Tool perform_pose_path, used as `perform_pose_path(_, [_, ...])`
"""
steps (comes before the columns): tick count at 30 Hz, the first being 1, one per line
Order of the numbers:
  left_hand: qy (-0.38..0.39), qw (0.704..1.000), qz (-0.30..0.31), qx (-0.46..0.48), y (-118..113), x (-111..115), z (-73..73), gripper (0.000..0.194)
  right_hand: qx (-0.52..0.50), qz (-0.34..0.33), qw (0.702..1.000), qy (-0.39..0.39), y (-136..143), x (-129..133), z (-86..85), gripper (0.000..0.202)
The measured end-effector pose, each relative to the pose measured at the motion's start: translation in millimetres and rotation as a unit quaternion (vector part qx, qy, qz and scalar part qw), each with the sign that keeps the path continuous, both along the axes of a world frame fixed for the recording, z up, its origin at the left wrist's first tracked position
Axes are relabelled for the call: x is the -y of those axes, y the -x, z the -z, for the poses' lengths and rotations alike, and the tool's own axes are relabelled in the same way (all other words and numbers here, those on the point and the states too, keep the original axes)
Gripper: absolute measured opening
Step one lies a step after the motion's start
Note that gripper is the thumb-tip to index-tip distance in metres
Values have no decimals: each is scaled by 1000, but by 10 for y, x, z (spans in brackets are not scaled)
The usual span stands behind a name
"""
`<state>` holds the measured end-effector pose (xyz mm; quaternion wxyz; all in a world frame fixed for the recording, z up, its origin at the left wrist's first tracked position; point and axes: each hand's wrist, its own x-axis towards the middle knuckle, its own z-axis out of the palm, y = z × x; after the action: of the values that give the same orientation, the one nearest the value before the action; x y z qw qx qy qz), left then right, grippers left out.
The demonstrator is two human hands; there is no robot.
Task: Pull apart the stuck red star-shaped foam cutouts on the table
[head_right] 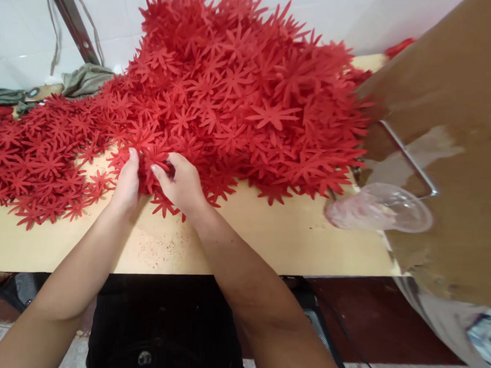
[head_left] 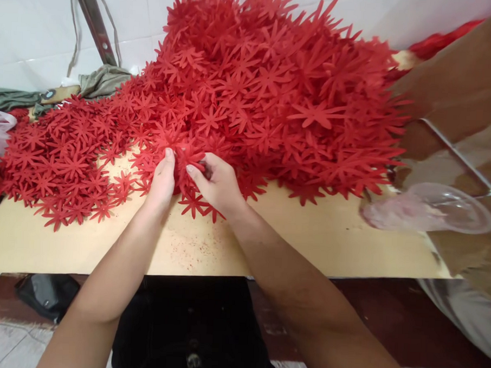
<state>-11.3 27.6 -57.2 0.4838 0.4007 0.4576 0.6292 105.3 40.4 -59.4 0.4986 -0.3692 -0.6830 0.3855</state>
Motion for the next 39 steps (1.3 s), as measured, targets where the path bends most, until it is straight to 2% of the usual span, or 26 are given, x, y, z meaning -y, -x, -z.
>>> perform_pose_path(2, [-3,999,33,31,-38,28,-17,49,-58,-5,998,39,4,-34,28,17])
perform_pose_path(5, [22,998,53,29,-70,55,-25,46,-117,22,991,62,-4,-86,55,15])
perform_pose_path(8, [38,998,36,24,-73,50,-8,48,-160,34,983,78,-17,-119,51,19])
perform_pose_path(11, [39,999,7,15,-62,26,10,41,-194,-2,976,102,-36,-131,12,28])
perform_pose_path(14, [37,999,-12,-14,-61,16,14,38,-205,-33,969,135,-45,-134,-22,40])
perform_pose_path(17, [16,999,-1,-40,-75,27,1,31,-214,-39,964,155,-49,-151,-17,47])
perform_pose_path(20, [-1,999,22,-46,-90,47,-24,28,-211,-45,961,171,-64,-173,-1,44])
perform_pose_path(24, [-11,996,50,-73,-101,74,-63,27,-200,-49,967,151,-87,-171,-24,40])
perform_pose_path(29, [9,995,67,-79,-107,87,-90,32,-198,-14,967,161,-90,-170,-35,33])
perform_pose_path(34, [3,996,76,-55,-109,88,-88,36,-188,12,966,176,-89,-199,5,36])
perform_pose_path(36, [2,995,79,-53,-104,88,-85,36,-213,5,960,182,-98,-198,-5,35])
perform_pose_path(39, [-17,996,67,-53,-94,83,-83,34,-235,-42,953,189,-126,-187,-48,39])
